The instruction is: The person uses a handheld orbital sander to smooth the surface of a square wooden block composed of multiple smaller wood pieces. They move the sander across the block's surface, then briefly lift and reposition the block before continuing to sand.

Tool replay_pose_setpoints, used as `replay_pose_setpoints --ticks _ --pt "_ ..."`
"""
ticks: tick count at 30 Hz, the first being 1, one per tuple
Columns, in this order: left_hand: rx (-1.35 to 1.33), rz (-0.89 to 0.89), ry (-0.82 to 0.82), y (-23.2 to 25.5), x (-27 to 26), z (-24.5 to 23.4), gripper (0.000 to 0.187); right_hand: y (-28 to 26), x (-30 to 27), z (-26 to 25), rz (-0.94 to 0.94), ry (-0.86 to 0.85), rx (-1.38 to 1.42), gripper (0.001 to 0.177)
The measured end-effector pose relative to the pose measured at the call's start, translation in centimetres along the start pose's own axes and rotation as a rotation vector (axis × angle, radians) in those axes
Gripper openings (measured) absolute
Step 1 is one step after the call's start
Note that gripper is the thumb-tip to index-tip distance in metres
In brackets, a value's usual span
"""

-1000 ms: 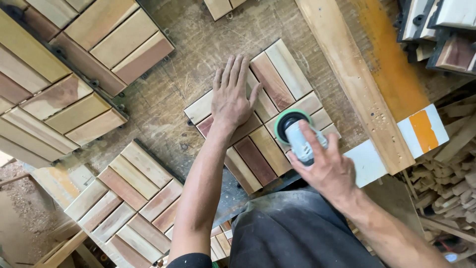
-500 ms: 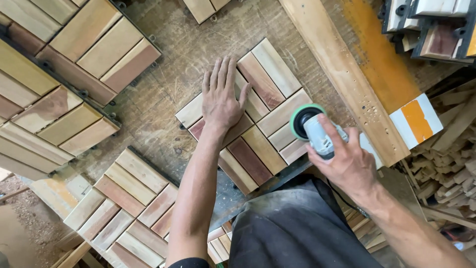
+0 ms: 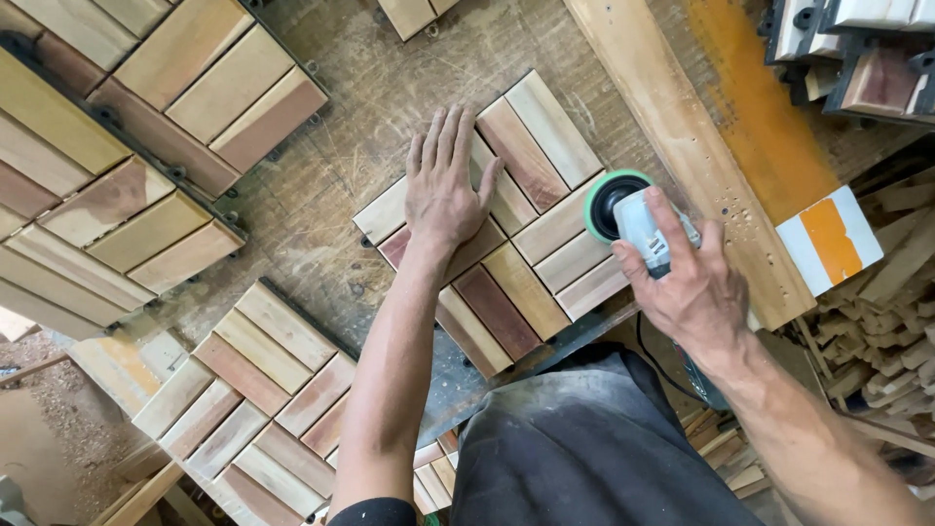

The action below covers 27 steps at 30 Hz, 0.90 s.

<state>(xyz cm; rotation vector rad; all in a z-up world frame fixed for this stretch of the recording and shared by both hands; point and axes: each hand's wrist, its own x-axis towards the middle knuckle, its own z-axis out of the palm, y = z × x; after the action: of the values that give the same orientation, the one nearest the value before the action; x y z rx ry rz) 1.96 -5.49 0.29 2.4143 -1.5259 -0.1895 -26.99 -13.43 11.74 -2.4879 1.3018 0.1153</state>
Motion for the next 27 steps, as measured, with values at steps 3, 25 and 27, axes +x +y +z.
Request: replay_pose_setpoints --ticks 3,25,27 --pt "-0.002 -0.01 -0.009 0.0 -0.2 0.0 0.068 -1.3 -0.6 1.6 -0.118 0.104 -0.043 0.072" --pt "-0.034 -0.004 0.081 -0.3 0.1 1.4 0.071 -0.9 -0.9 0.4 -0.183 0.107 -0.023 0.066" --pt "-0.031 -0.01 0.077 -0.5 -0.2 1.3 0.071 -0.6 -0.4 -0.7 -0.16 0.086 0.01 0.065"
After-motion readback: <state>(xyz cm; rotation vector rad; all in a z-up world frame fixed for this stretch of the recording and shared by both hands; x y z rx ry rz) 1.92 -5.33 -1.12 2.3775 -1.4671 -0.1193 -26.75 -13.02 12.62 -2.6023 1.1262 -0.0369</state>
